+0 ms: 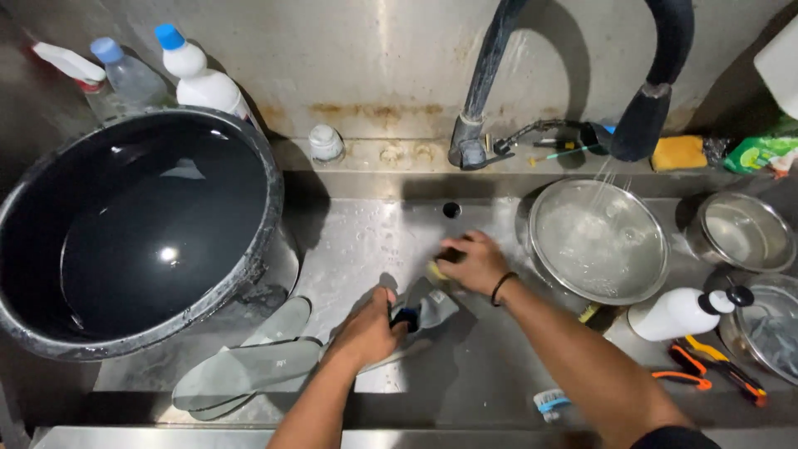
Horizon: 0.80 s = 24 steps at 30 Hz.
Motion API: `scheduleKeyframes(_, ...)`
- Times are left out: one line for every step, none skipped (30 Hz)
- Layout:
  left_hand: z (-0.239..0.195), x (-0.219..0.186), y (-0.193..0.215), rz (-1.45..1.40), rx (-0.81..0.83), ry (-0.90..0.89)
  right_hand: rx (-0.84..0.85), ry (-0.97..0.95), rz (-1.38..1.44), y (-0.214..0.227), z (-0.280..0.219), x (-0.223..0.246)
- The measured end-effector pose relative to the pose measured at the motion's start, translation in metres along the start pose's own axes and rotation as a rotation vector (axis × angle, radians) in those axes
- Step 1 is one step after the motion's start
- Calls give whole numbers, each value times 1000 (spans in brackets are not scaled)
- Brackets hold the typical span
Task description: Cleaning a grey sneaker in a stainless steel sink using a sponge, brush, and cleaning solution.
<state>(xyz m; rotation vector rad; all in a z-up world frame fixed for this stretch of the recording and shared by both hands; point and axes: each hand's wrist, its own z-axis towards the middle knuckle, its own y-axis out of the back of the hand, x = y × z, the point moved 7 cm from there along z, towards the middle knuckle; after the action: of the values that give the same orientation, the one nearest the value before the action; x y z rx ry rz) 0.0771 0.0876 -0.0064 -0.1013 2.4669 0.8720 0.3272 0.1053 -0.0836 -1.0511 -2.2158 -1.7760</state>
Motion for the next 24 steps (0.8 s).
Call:
scheduleKeyframes(1, 0, -1, -49, -8, -76, 56, 255, 158, 0, -17, 41)
scheduleKeyframes(4, -1, 1, -100, -24, -156, 106, 519, 312, 7, -35, 82)
scheduleKeyframes(1, -6, 3, -100, -25, -160, 103, 518, 309, 8, -30, 75)
scheduleKeyframes(-3, -7, 4, -99, -21, -147, 201, 316, 205, -4, -24, 57)
scheduleKeyframes(-8, -8, 5, -97, -16, -135, 297, 111, 102, -15, -21, 36)
scheduleKeyframes(-11, -12, 8, -96, -26, -137, 291, 119, 100, -11, -8, 34)
scheduleKeyframes(-13, -16, 11, -98, -22, -134, 230, 85, 18, -4, 7, 28)
scheduleKeyframes(-17, -17, 10, -93, -1, -126, 176, 37, -53, -2, 16, 19)
scheduleKeyframes(-21, -21, 13, -86, 7, -124, 177, 29, -45, -2, -5, 36)
scheduleKeyframes(-24, -27, 17, -66, 9, -107, 253, 154, 86, -4, -27, 62)
scheduleKeyframes(-27, -32, 20, -46, 11, -90, 325, 280, 217, -3, -50, 89)
scheduleKeyframes(-25, -27, 16, -43, 24, -86, 330, 270, 225, -11, -40, 69)
scheduleKeyframes(-23, -24, 12, -59, 22, -104, 253, 185, 119, -16, -28, 42)
scheduleKeyframes(-17, -24, 16, -78, -4, -130, 160, 120, 5, -12, -6, 20)
scheduleKeyframes(-18, -28, 20, -76, -15, -134, 153, 128, 3, -3, -6, 28)
scheduleKeyframes(-22, -31, 20, -106, -5, -173, 98, 157, 101, 4, -14, 36)
scheduleKeyframes(-25, -35, 20, -135, 5, -211, 40, 185, 199, 12, -20, 42)
scheduleKeyframes(-19, -32, 17, -134, 6, -212, 40, 184, 200, 0, -32, 36)
scheduleKeyframes(-14, -32, 13, -118, 34, -249, 133, 191, 199, -19, -45, 32)
scheduleKeyframes(-11, -29, 5, -99, 69, -283, 230, 192, 205, -40, -63, 27)
scheduleKeyframes(-6, -22, -2, -94, 78, -279, 233, 185, 213, -36, -52, 5)
scheduleKeyframes(1, -18, -5, -74, 84, -310, 118, 119, 158, -22, -34, -21)
scheduleKeyframes(9, -16, -8, -53, 90, -341, 4, 52, 103, -8, -18, -47)
scheduleKeyframes(10, -14, -9, -43, 94, -344, -3, 47, 110, 5, -44, -19)
